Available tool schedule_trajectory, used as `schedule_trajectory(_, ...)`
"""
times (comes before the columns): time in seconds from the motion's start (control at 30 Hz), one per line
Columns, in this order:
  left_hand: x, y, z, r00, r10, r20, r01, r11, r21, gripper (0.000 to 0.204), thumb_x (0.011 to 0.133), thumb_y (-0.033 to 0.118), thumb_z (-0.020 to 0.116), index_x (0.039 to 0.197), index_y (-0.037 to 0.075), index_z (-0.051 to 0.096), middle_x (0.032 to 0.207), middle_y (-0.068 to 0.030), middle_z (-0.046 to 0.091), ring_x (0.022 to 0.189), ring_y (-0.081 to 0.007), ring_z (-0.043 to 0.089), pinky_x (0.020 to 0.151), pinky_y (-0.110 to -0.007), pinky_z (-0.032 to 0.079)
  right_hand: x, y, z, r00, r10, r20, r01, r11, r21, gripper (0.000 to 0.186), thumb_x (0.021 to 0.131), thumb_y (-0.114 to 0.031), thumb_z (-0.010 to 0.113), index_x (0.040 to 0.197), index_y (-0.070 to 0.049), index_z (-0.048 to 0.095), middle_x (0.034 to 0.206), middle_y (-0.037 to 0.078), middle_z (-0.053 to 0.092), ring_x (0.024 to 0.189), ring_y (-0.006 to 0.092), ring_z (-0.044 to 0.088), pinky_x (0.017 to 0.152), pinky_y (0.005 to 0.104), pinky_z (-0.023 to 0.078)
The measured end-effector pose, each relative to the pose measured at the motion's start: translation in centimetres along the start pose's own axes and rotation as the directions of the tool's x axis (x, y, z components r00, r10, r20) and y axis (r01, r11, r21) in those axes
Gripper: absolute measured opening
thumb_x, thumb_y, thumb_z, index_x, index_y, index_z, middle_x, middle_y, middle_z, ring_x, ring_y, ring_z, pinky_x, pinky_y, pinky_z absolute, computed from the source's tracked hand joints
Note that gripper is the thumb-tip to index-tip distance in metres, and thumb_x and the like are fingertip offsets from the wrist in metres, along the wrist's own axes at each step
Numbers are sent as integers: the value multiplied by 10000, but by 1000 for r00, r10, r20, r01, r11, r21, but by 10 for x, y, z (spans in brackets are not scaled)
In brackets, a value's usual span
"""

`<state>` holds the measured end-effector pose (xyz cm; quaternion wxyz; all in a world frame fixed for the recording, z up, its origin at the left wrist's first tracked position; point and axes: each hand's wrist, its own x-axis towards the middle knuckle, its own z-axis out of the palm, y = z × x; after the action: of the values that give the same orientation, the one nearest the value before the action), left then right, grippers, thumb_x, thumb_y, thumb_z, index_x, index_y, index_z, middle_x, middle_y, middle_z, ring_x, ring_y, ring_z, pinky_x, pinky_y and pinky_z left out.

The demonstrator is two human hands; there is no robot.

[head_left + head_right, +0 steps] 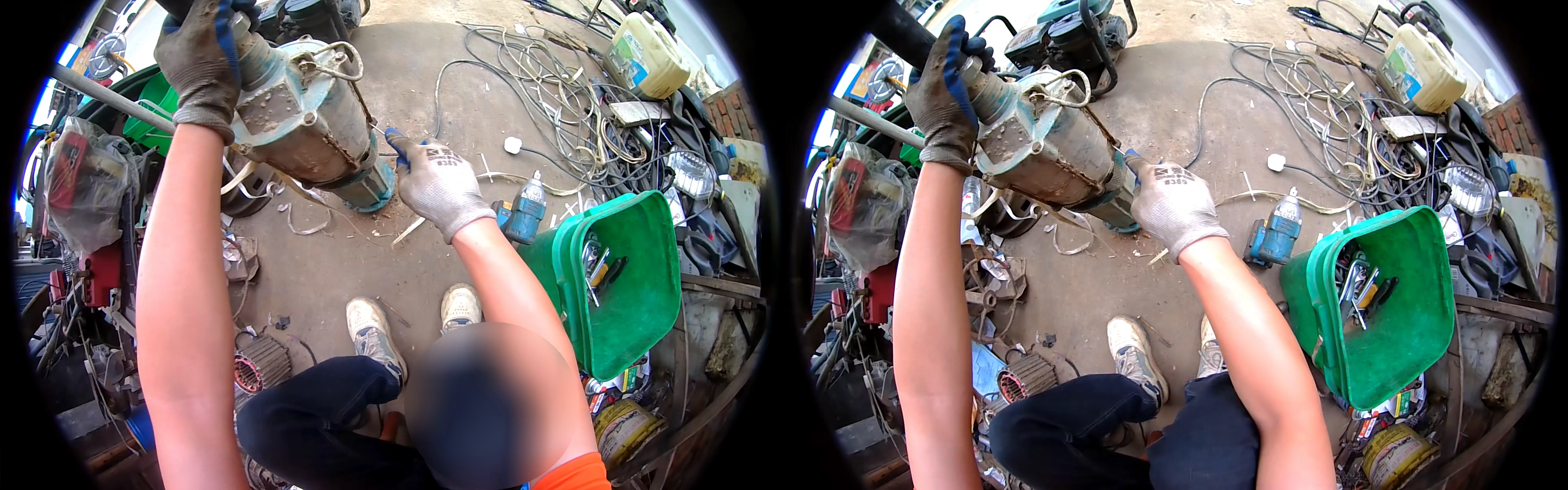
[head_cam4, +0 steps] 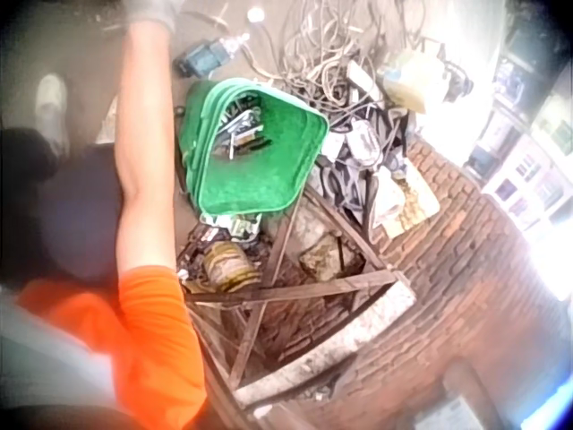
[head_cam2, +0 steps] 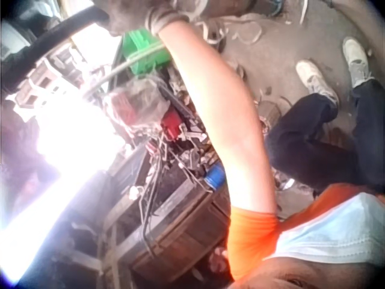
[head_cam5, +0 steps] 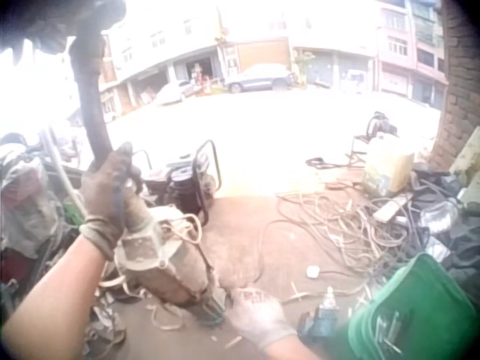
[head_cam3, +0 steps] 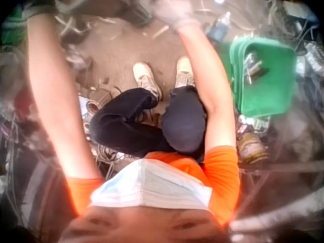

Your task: The person repairs a cylindrical electric motor by using a cordless drill to remove bolts, a hammer to tap components, and a spray can to lubricate parts. They also plug a power cord into a wall socket to test the motor.

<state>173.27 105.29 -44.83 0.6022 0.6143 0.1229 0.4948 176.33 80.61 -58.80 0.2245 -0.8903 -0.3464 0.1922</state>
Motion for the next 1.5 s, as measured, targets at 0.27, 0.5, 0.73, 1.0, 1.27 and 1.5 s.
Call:
schedule_trajectory(0.27, 9, -13, -27, 950, 168, 263, -209, 968, 137, 338, 875, -50, 636, 1212, -25, 634, 950, -123, 682, 834, -215, 670, 757, -356, 577, 21, 8, -21, 998, -53, -22, 50, 994, -96, 496, 834, -112, 494, 1295, -239, 628, 1104, 169, 693, 1038, 316, 669, 903, 428, 526)
schedule_trajectory(0.5, 13, -15, -27, 937, 200, 286, -238, 966, 102, 292, 885, -4, 655, 1176, -25, 659, 933, -113, 688, 826, -191, 683, 737, -328, 588, 49, 12, -46, 998, -35, 46, 49, 932, -358, 423, 886, -156, 496, 1277, -237, 635, 1151, 158, 684, 1080, 294, 657, 939, 404, 508)
schedule_trajectory(0.73, 5, -10, -27, 799, 460, 389, -602, 605, 521, 296, 903, 34, 648, 1198, 15, 669, 971, -101, 706, 800, -155, 690, 726, -289, 589, 23, 46, -70, 989, 134, 59, -133, 991, -30, 375, 941, -357, 553, 1273, -204, 639, 833, 113, 714, 781, 241, 704, 730, 387, 542)
schedule_trajectory(1.0, 7, -11, -20, 958, 193, 210, -208, 977, 50, 276, 922, 91, 654, 1166, -38, 659, 935, -112, 677, 779, -184, 669, 705, -321, 574, 40, 22, -29, 983, 107, 149, -122, 988, 93, 394, 908, -270, 522, 1248, -117, 649, 1197, 192, 658, 1151, 341, 610, 1017, 384, 459)
schedule_trajectory(1.27, 6, -12, -27, 935, 204, 290, -253, 957, 143, 285, 983, 115, 570, 1225, -27, 622, 958, -109, 655, 829, -193, 657, 754, -334, 565, 50, 21, -23, 989, 18, 146, -34, 993, 111, 374, 917, -275, 539, 1265, -201, 654, 957, 164, 720, 943, 297, 686, 884, 389, 517)
schedule_trajectory(1.5, 12, -12, -32, 912, 238, 333, -264, 964, 35, 291, 994, 142, 561, 1224, -23, 630, 945, -107, 656, 820, -194, 666, 747, -333, 572, 74, 19, -49, 964, -72, 257, 108, 986, -127, 407, 850, -183, 520, 1226, -169, 676, 1034, 174, 715, 994, 331, 676, 917, 394, 520)
